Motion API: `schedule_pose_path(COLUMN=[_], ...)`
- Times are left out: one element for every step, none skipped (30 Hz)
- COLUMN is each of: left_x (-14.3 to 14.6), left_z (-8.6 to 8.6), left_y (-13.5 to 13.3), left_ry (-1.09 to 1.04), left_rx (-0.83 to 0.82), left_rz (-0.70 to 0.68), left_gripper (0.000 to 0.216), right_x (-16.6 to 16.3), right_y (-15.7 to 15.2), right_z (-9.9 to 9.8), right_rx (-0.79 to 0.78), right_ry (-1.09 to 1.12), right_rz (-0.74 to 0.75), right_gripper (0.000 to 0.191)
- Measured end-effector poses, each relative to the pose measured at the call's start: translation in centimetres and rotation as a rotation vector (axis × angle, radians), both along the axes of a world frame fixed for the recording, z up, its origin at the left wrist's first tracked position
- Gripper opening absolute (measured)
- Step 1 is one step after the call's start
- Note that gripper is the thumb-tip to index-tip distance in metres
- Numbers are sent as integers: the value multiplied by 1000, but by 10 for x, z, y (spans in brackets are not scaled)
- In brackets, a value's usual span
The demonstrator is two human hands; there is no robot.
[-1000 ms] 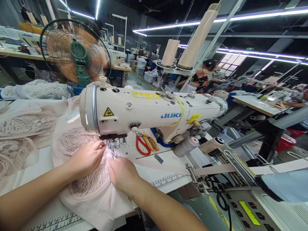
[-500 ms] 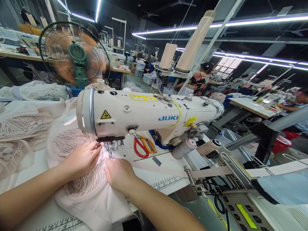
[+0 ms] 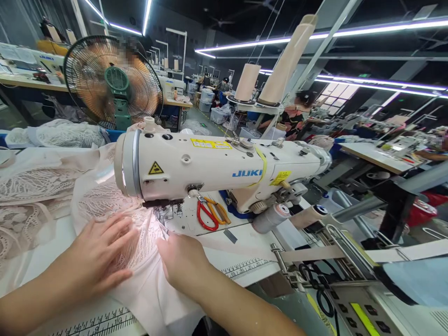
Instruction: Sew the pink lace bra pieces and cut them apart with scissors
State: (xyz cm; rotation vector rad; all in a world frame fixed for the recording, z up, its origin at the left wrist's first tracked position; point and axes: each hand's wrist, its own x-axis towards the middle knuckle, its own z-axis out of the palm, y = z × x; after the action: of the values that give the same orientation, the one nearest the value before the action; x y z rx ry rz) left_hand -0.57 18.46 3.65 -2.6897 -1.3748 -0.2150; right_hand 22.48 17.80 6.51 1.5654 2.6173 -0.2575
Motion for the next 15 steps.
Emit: schedule_pose_path(left_x=[-6,-12,-17,-21,-25,-27,-30,-31,-33,-35,-37,-39,-41,-43,-45], left_z=[-5,-10,-14,-18,-21,-22,-23,-23,-23,-23,-22,-22,-21,-20,-20], left_y=[-7,-12,-15,-16,-15,-13,-10,-6,-2,3,7,11,15,20,24], left_ry=[14,28,42,55,67,76,82,86,85,81,72,63,55,51,50], left_rx=[-9,-23,-40,-62,-88,-120,-153,-183,-205,-218,-224,-225,-225,-230,-240], left_rz=[23,61,109,157,198,229,248,255,253,246,236,225,215,210,208], left_gripper=[65,69,71,72,72,72,73,73,74,74,74,74,74,74,74], right_x=[4,7,9,11,11,11,10,9,7,6,4,1,-1,-3,-6], right_y=[-1,-1,-1,0,1,2,3,3,4,5,6,7,9,10,12], right_z=[0,-1,-2,-2,-3,-3,-3,-2,-1,1,3,6,9,11,14], right_rx=[-10,-22,-31,-36,-38,-39,-39,-38,-36,-38,-46,-61,-84,-111,-139], right_ry=[-1,-2,-3,-3,-1,0,2,1,-2,-10,-22,-37,-56,-75,-92], right_rz=[32,56,72,82,92,100,104,105,102,93,79,62,42,21,3], right_gripper=[15,17,19,20,20,20,21,22,24,26,28,29,32,35,41])
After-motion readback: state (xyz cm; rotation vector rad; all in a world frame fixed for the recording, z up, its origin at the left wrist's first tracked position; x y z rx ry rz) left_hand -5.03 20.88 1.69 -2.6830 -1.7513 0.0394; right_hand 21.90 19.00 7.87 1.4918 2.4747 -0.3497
